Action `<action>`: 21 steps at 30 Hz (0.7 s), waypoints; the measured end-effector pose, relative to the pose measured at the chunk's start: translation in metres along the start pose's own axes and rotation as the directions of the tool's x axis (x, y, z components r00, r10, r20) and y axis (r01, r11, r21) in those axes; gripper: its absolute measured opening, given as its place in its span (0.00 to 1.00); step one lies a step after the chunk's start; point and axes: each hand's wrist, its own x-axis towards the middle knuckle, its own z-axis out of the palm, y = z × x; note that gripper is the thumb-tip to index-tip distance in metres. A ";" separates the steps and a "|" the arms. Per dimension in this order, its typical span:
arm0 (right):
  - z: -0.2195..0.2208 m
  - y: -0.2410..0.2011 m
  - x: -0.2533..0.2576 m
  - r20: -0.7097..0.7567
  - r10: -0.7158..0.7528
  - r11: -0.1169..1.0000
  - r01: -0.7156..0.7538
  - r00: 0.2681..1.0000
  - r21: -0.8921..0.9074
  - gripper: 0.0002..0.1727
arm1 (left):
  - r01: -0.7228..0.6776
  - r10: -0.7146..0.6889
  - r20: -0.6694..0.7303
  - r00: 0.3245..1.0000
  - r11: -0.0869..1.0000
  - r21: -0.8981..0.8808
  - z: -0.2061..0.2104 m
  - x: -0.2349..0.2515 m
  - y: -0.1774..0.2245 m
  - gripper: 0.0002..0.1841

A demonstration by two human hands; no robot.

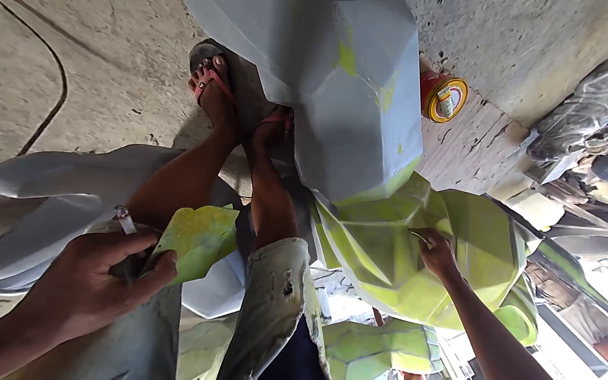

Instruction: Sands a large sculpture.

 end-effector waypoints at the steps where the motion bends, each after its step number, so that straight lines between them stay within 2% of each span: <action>1: -0.004 0.000 -0.003 0.030 -0.008 1.000 0.008 1.000 -0.001 0.18 | 0.004 -0.004 0.004 1.000 1.000 0.002 -0.001 0.000 0.001 0.15; 4: -0.019 -0.005 -0.017 0.069 -0.017 0.999 0.019 0.997 -0.027 0.15 | 0.000 0.000 0.003 1.000 1.000 0.003 -0.002 0.002 0.001 0.14; 7: -0.025 -0.011 -0.037 -0.021 0.010 0.999 -0.011 1.000 -0.034 0.17 | 0.010 -0.010 0.011 1.000 1.000 0.028 -0.003 0.003 0.003 0.14; 9: -0.023 -0.020 -0.054 -0.026 0.060 0.996 -0.062 0.998 -0.064 0.19 | 0.021 -0.022 0.020 1.000 0.999 0.042 -0.005 0.004 0.004 0.15; 12: -0.009 -0.030 -0.084 -0.020 0.153 0.981 -0.154 0.988 -0.117 0.23 | 0.037 -0.038 0.036 0.999 0.999 0.038 -0.007 0.006 0.005 0.14; 16: 0.021 -0.035 -0.124 -0.167 0.163 0.982 -0.175 0.972 -0.063 0.21 | -0.001 0.002 -0.008 1.000 0.997 0.074 -0.008 0.008 0.003 0.14; 21: 0.046 -0.028 -0.153 -0.203 0.179 0.978 -0.197 0.963 -0.071 0.21 | -0.034 0.033 0.012 0.999 0.996 0.081 -0.012 0.011 -0.001 0.13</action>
